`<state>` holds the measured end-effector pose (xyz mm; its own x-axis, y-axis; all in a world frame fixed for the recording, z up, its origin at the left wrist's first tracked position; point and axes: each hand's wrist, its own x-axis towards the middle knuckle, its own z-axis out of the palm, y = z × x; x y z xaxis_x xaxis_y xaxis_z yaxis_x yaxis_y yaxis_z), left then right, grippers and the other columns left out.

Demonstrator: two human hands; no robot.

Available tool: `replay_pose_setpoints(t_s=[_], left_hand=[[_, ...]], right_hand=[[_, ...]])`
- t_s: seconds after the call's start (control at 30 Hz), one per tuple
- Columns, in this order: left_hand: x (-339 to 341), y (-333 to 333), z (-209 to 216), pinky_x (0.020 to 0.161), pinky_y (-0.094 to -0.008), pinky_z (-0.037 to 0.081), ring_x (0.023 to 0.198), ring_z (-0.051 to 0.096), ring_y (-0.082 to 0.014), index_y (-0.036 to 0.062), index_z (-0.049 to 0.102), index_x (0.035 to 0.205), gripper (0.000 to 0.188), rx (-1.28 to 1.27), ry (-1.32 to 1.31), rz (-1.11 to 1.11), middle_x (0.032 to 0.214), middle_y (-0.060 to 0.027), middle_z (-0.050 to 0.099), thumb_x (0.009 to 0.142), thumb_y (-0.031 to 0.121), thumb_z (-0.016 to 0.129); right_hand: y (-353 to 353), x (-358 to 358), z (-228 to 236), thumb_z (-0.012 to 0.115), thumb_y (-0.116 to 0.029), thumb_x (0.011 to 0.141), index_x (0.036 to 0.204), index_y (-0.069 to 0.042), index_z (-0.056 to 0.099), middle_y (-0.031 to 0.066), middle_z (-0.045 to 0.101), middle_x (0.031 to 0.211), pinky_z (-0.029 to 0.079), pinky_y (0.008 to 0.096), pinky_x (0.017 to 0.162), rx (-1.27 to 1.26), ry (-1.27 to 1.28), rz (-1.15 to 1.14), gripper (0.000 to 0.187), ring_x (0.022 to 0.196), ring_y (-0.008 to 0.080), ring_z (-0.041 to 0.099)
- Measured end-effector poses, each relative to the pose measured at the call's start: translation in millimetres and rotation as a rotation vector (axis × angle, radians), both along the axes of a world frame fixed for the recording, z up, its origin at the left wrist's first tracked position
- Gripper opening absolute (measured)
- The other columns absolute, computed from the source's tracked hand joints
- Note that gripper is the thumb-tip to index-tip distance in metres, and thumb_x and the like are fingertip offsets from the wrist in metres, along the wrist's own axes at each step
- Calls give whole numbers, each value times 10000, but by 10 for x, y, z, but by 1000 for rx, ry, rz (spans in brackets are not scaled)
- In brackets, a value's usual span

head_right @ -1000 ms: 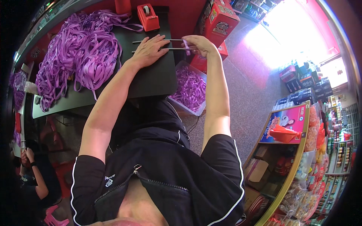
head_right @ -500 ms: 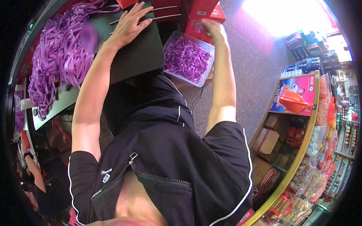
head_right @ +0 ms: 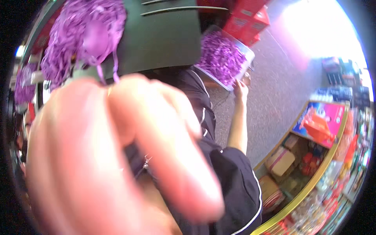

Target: Sorting and aligning purple ribbons using metal rods on a workbench.

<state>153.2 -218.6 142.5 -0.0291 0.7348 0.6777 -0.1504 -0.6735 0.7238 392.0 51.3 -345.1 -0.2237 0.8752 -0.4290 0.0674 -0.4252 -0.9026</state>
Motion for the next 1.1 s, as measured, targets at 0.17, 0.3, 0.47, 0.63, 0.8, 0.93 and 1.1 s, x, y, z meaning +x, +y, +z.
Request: replay_pose_setpoints(t_s=[0.17,0.3,0.47,0.63,0.8,0.93,1.1], left_hand=[[-87,-205,-50,828,-366,434,834,615,-259,4,689,873,248,208,-102,-202,857,-130,674,882,231,589],[-260,-386,-229,857,-380,401,837,604,-263,26,711,849,270,232,-135,-259,874,-131,678,877,275,608],[-529,-798,-809,678,-338,408,833,601,-257,35,722,846,224,39,-181,-179,876,-138,665,813,256,706],[-725,-1654,-1252,684,-247,470,785,613,-147,-43,673,891,109,-539,-172,384,830,-106,656,782,-36,671],[-650,-2113,-1879,675,-213,462,733,577,-55,-8,666,906,86,-1010,-261,893,799,-14,635,846,44,632],[-567,-2145,-1958,654,-212,456,694,565,-54,4,663,910,112,-1098,-97,960,771,-6,631,858,98,631],[-529,-1889,-1842,645,-188,423,698,531,-32,22,668,901,104,-1023,-74,1046,754,18,614,860,114,639]], right_hand=[[54,31,341,624,-166,871,1046,1,644,88,658,961,492,281,703,119,-77,-19,243,830,176,628],[-239,-605,1569,536,-106,921,1042,19,635,88,650,957,477,282,783,667,-88,-185,200,877,158,599],[-797,-1348,3103,563,-84,902,1000,26,656,83,656,927,468,268,781,1043,-6,-130,174,869,150,604],[-1274,-2028,3932,617,-82,854,965,-20,682,85,666,919,475,265,738,1085,-25,844,143,827,142,620],[-1487,-2715,4098,650,-71,816,955,-32,677,68,643,874,458,242,673,1215,-83,1189,147,765,116,593],[-1748,-2897,3996,580,-66,822,1011,-67,643,124,578,935,484,370,733,1561,-83,1376,199,848,305,601],[-1819,-3083,3979,554,-65,842,931,-48,615,138,565,905,482,393,722,1737,-185,1409,109,849,321,597]])
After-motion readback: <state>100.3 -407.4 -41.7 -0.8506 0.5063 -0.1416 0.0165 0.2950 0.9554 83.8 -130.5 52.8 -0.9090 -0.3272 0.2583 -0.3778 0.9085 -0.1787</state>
